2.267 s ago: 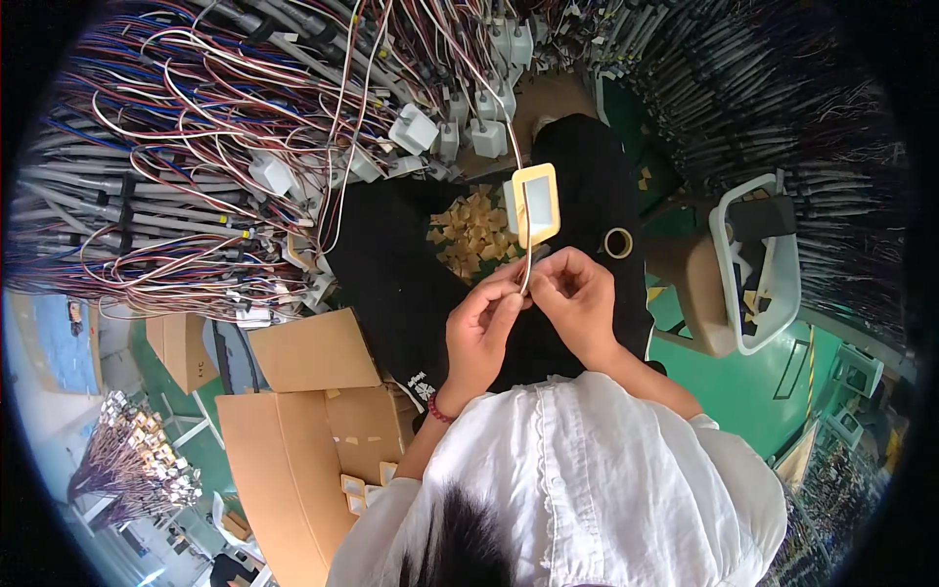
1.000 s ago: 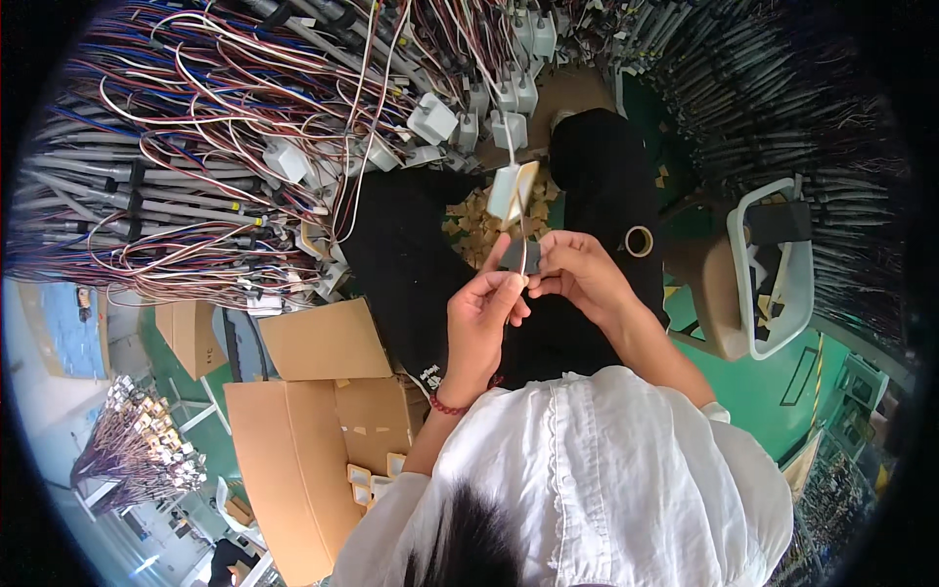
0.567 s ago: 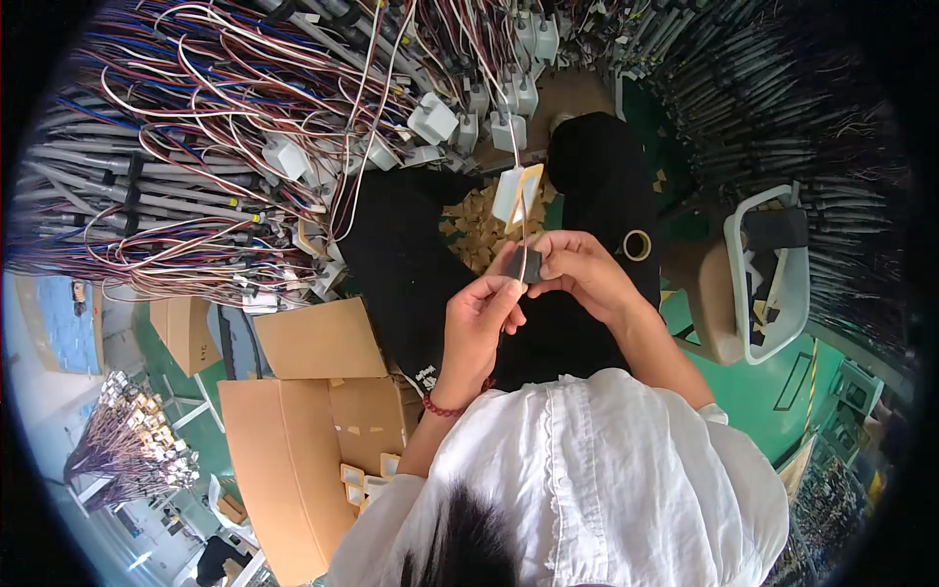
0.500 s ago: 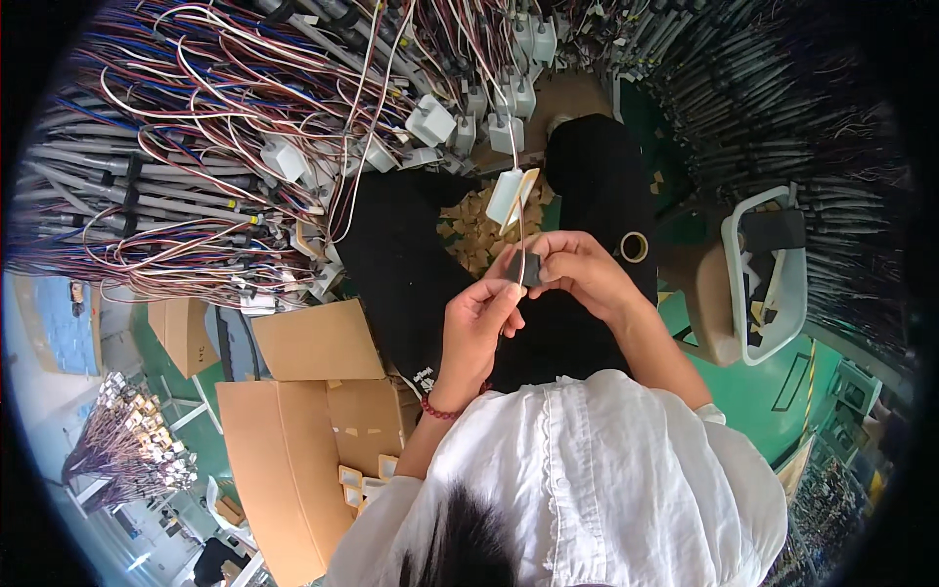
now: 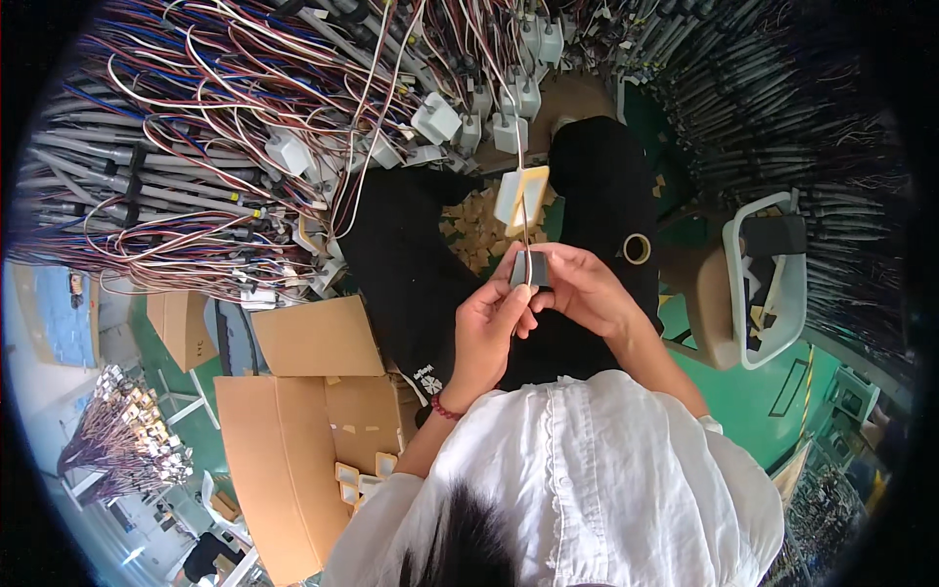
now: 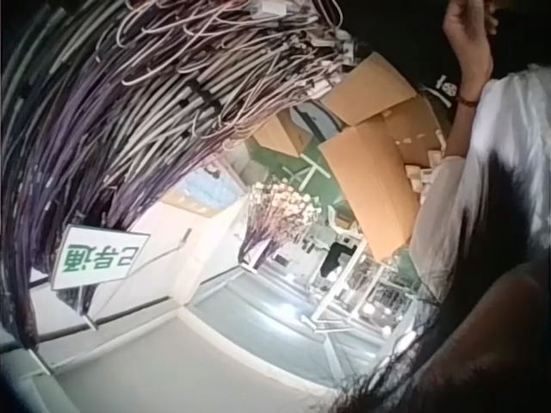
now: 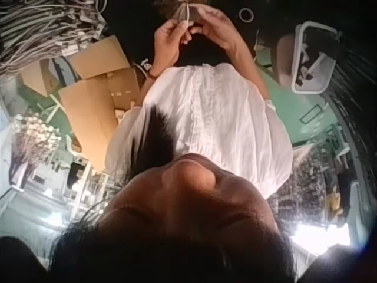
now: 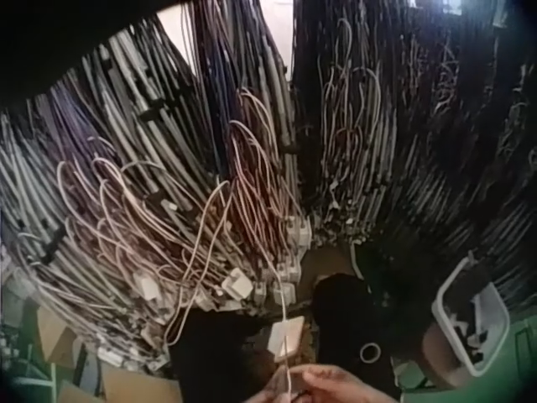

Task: Assembling an electrical wire harness by applying tape to various wires and components.

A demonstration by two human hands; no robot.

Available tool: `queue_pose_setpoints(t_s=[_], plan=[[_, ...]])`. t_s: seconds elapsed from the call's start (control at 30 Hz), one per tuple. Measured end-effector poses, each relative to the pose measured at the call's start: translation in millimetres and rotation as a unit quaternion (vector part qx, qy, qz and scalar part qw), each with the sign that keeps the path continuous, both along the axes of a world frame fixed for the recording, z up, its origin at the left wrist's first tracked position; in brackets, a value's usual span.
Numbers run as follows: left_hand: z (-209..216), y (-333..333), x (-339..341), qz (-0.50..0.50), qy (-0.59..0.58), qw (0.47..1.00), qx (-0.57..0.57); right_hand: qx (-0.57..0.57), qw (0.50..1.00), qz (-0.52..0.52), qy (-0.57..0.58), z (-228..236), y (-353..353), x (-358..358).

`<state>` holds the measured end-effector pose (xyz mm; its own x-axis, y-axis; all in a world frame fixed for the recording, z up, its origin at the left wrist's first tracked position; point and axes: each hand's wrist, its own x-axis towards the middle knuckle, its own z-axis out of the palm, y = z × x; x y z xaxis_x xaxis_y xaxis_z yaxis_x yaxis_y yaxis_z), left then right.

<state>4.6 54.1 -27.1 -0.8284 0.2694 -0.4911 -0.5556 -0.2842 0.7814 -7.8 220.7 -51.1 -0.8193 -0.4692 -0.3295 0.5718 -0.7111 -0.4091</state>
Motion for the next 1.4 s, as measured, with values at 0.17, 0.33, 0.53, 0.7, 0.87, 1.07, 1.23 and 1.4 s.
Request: queue_pose_setpoints(t_s=[0.17,0.33,0.53,0.7,0.87,1.07,1.23,1.4], plan=[[2,-1,1,-0.004,0.011,1.0,-0.007,0.036,0.999,-0.022,0.017,0,-9,-1],[-4,0,3,-0.02,0.061,0.997,-0.045,0.042,0.998,-0.054,-0.014,3,-15,5],[5,9,2,-0.009,0.122,0.99,-0.074,0.092,0.988,-0.115,-0.04,17,-27,6],[8,8,6,-0.013,0.148,0.984,-0.1,0.106,0.988,-0.114,0.02,19,-30,8],[1,-50,-34,-0.096,0.176,0.965,-0.168,0.03,0.995,-0.092,0.016,10,-26,13],[-15,-20,-92,-0.122,0.228,0.966,0.003,0.029,0.998,-0.03,-0.036,19,-28,24],[-33,13,-78,-0.066,0.193,0.977,-0.064,0.258,0.959,-0.112,0.033,26,-17,27],[-36,22,-35,-0.115,0.25,0.96,-0.04,0.38,0.912,-0.151,0.022,10,-22,21]])
